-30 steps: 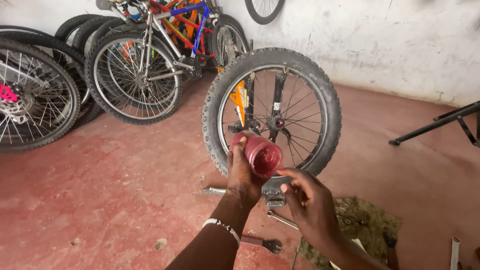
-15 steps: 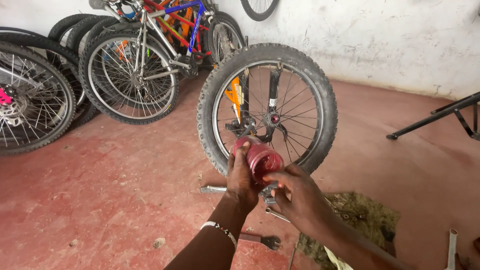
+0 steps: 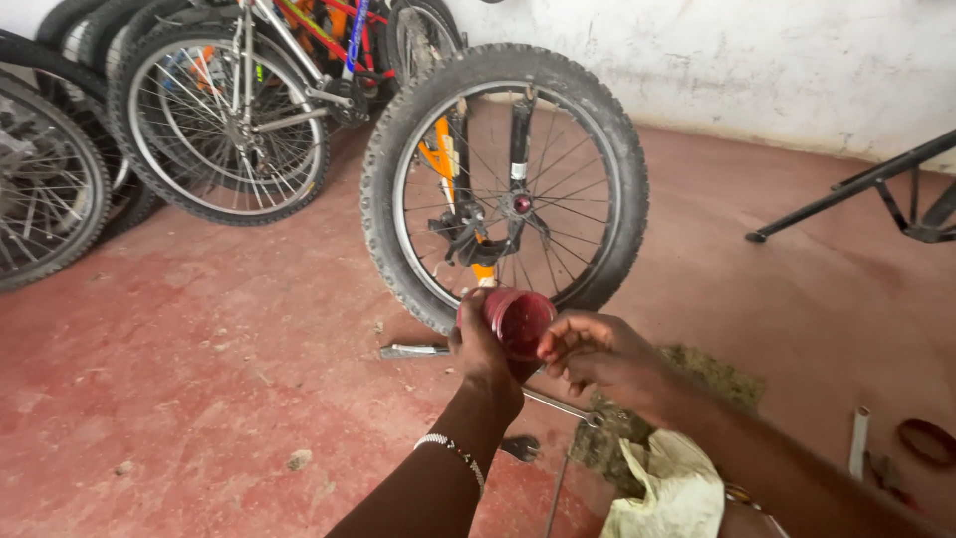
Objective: The person cleans a bicycle wheel hub with a cloth and then applies red grease from a container to the hub's axle area.
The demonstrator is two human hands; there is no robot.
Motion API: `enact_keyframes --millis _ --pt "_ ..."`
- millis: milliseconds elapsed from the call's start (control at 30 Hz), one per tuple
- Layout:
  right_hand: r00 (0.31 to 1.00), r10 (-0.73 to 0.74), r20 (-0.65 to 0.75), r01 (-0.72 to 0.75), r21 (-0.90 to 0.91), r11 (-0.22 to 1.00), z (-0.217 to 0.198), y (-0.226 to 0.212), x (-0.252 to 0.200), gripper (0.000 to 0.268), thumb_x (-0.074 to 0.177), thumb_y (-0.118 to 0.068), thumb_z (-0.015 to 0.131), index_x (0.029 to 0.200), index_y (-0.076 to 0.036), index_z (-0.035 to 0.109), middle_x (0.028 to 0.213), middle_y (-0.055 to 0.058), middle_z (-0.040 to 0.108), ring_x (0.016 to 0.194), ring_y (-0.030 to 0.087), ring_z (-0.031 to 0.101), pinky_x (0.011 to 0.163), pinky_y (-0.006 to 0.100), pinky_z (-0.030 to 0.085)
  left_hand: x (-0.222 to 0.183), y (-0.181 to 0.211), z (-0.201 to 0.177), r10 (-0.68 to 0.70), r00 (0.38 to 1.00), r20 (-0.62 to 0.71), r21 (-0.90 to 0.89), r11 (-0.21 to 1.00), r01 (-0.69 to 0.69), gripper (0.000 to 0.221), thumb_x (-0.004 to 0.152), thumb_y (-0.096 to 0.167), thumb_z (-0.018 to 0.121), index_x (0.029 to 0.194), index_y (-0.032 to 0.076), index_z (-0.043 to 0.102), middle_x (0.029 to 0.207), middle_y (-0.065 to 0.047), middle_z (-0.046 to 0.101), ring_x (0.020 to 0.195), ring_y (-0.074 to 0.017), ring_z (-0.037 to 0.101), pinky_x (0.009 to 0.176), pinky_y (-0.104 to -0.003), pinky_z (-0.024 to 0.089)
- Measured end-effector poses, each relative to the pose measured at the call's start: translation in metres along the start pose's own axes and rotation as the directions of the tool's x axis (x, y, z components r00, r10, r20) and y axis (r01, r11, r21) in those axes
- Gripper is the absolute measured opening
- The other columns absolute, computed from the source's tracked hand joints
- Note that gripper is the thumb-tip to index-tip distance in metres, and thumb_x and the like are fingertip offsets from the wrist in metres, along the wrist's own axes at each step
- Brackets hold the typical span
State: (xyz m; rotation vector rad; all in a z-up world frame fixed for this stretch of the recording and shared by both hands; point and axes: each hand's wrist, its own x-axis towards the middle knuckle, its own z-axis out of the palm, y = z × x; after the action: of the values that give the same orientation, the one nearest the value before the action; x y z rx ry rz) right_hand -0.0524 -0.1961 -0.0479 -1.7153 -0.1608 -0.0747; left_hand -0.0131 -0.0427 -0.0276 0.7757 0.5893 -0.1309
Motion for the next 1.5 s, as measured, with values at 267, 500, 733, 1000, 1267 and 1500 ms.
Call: enact_keyframes --millis 267,500,733,1000,1267,1500 --pt "0.92 0.341 0.192 -0.381 0.239 0.893 -0.094 0.038 -0.025 0.032 0.076 0.006 0.062 0.107 0.0 0.063 0.105 0.017 0.072 0.098 0.033 0.073 0.075 0.043 0.059 0.02 -0.055 0.004 -0.223 0.967 -0.12 0.156 0.958 0.24 0.077 0.079 0.059 0.064 0.142 0.017 0.054 0.125 -0.028 0.056 0.1 -0.0542 0.066 0.067 -0.059 0.066" --pt "0.815 0.571 -0.102 -0.551 0.17 0.817 -0.14 0.208 -0.023 0.037 0.076 -0.004 0.075 0.112 0.004 0.068 0.098 0.024 0.075 0.087 0.036 0.075 0.065 0.047 0.06 0.027 -0.081 -0.002 -0.426 0.884 0.191 0.247 0.893 0.377 0.046 0.089 0.053 0.042 0.109 0.02 0.066 0.105 -0.013 0.072 0.081 -0.0319 0.068 0.05 -0.041 0.052" --pt "0.843 0.465 -0.269 -0.496 -0.059 0.866 -0.159 0.327 -0.017 0.044 0.071 -0.013 0.07 0.113 -0.004 0.079 0.093 0.021 0.074 0.08 0.028 0.07 0.058 0.037 0.061 0.099 -0.165 -0.012 -0.441 0.893 0.086 0.023 0.897 0.441 0.046 0.076 0.034 0.069 0.115 0.011 0.069 0.119 -0.014 0.065 0.106 -0.0314 0.064 0.09 -0.055 0.055" --pt "0.83 0.458 -0.318 -0.557 -0.47 0.684 -0.144 0.299 0.003 0.046 0.088 -0.015 0.055 0.121 -0.035 0.081 0.104 0.014 0.077 0.075 0.027 0.074 0.062 0.042 0.061 0.173 -0.202 -0.022 -0.565 0.823 -0.054 0.192 0.803 0.564 0.043 0.082 0.042 0.057 0.112 0.015 0.071 0.11 -0.014 0.07 0.086 -0.0312 0.064 0.072 -0.047 0.048" --pt "0.901 0.416 -0.121 -0.373 -0.706 0.602 -0.133 0.308 0.007 0.064 0.084 0.004 0.061 0.14 -0.025 0.064 0.144 0.011 0.05 0.115 0.031 0.062 0.092 0.041 0.054 0.226 -0.218 -0.016 -0.658 0.73 -0.186 0.392 0.631 0.669 0.047 0.09 0.051 0.043 0.109 0.019 0.072 0.098 -0.013 0.075 0.061 -0.0309 0.063 0.049 -0.037 0.039" --pt "0.873 0.482 -0.081 -0.293 -0.875 0.384 -0.128 0.32 0.008 0.071 0.075 0.001 0.062 0.141 -0.026 0.059 0.112 0.01 0.067 0.113 0.031 0.052 0.084 0.045 0.051 0.201 -0.219 0.005 -0.674 0.712 -0.197 0.375 0.619 0.69 0.049 0.091 0.05 0.039 0.114 0.018 0.067 0.104 -0.016 0.074 0.071 -0.0304 0.066 0.052 -0.033 0.043"
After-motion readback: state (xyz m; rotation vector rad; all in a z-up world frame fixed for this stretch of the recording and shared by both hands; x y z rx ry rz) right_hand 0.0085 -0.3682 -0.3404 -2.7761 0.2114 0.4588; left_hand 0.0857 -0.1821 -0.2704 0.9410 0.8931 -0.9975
